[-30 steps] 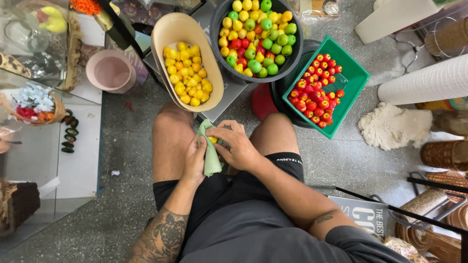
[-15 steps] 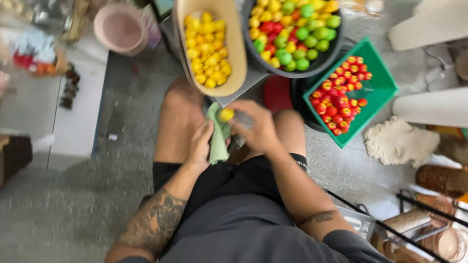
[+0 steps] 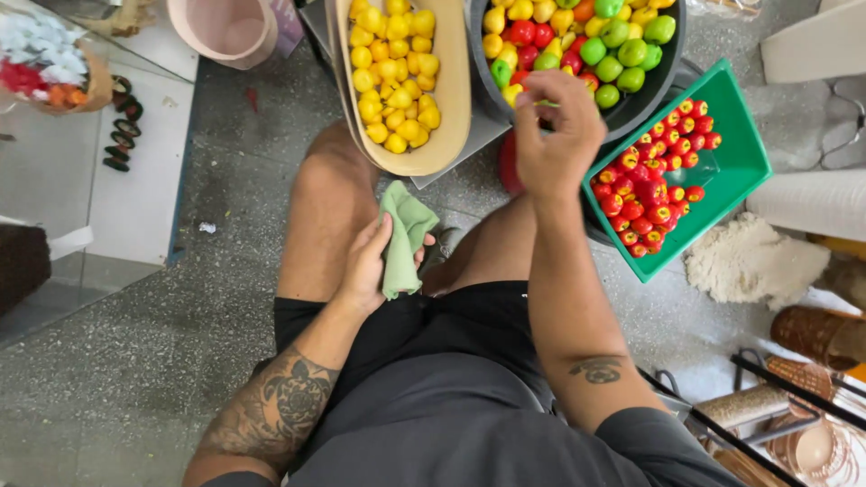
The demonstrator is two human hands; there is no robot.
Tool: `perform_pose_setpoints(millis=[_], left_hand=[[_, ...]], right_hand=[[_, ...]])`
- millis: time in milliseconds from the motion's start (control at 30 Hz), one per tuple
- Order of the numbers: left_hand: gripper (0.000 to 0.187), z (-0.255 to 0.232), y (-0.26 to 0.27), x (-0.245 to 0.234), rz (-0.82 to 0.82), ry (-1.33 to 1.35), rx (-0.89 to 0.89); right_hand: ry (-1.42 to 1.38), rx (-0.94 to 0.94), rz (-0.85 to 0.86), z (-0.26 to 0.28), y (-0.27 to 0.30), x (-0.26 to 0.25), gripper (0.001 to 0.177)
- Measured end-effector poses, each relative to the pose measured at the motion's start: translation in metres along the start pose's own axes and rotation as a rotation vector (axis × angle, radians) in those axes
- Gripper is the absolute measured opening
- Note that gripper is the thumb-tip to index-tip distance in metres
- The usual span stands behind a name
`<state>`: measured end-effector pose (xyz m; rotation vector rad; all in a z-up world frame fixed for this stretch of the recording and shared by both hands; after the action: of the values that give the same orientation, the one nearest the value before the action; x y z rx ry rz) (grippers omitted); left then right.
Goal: Cleaning small yellow decorative spheres with a cloth one by one
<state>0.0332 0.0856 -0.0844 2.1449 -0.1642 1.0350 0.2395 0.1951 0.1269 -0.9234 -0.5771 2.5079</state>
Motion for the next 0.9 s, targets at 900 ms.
perform_pose_setpoints(millis=[900], left_hand=[[0.045, -0.014, -0.008, -0.034, 0.027, -0.049, -0.002]], right_hand=[[0.564, 0.513, 0.462, -0.135, -0.062, 0.095, 0.026]])
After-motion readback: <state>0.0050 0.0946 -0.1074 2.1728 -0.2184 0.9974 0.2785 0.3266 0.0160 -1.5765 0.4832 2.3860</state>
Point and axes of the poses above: each hand's wrist, its own y-axis away from the middle knuckle, its own x-axis out of the palm, z = x × y, the point moved 10 cm from there along -y, towards the middle knuckle, and after that the axes turned 3 degrees about x, right-handed, at the moved point
